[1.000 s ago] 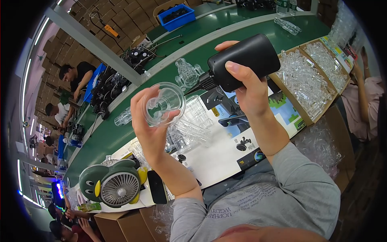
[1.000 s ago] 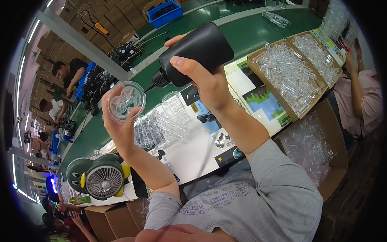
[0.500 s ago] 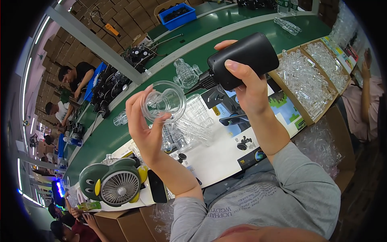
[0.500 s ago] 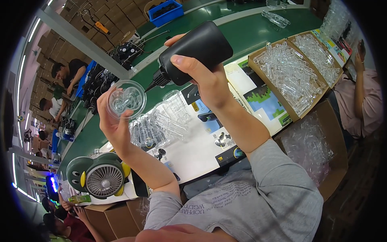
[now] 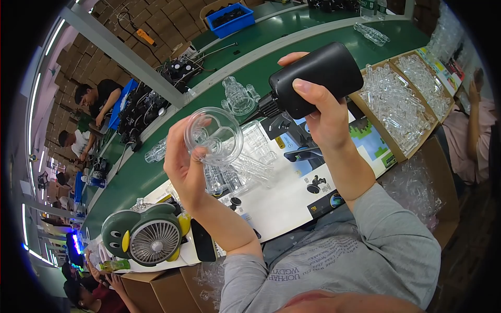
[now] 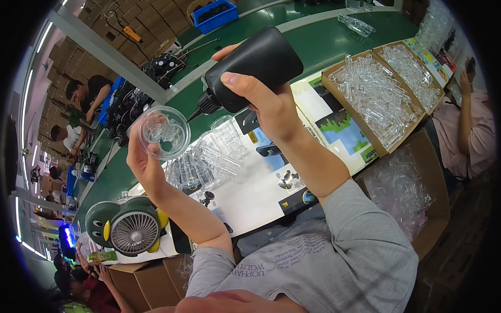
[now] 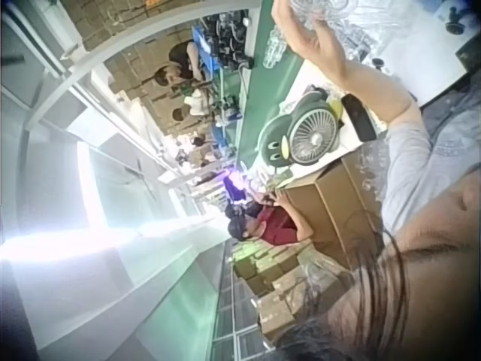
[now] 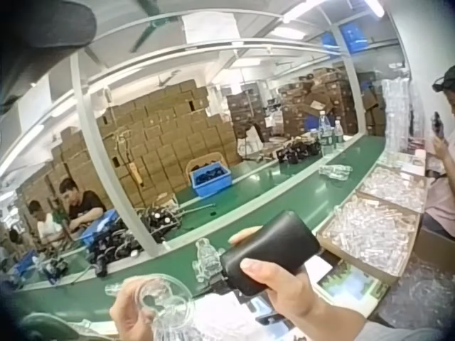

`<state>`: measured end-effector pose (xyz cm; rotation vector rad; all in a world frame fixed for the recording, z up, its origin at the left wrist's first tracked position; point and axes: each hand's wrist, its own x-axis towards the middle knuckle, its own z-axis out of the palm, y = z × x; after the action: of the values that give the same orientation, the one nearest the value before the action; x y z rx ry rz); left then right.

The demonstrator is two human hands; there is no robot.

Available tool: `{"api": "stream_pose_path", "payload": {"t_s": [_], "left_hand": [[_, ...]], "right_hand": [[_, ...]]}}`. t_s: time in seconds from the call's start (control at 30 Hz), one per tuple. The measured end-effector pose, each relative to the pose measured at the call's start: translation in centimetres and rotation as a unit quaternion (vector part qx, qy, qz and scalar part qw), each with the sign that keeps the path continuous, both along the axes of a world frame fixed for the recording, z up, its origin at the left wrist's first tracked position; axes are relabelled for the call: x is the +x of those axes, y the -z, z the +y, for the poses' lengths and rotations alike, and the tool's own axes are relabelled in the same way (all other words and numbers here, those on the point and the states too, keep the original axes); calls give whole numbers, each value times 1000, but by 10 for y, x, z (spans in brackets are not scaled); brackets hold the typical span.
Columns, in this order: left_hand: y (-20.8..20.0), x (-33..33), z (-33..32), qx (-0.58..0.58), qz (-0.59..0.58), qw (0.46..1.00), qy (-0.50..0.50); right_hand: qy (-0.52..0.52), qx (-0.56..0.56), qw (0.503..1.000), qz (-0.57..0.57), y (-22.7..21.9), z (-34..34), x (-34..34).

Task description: Cleaning and assembling clear plastic components at a factory assembly station.

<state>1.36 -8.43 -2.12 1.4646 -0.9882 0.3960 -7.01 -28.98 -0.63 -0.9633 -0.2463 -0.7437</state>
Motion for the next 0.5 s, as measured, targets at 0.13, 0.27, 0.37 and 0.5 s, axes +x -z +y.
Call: {"api": "stream_pose_path", "payload": {"t_s": [0.13,0.27,0.37,0.5], "left_hand": [[3,-1,8,2,46,998,46],[3,-5,10,-9,91,993,77],[-3,-13,9,3,127,988,84],[-2,-18,11,-6,164,982,97]], "right_hand": [[-9,0,1000,-7,-1,1,-1],[-23,-11,1000,2,0,0,-3],[-26,-24,999,6,-1,0,-5],[-44,-40,998,2,-1,-1,-5]]}}
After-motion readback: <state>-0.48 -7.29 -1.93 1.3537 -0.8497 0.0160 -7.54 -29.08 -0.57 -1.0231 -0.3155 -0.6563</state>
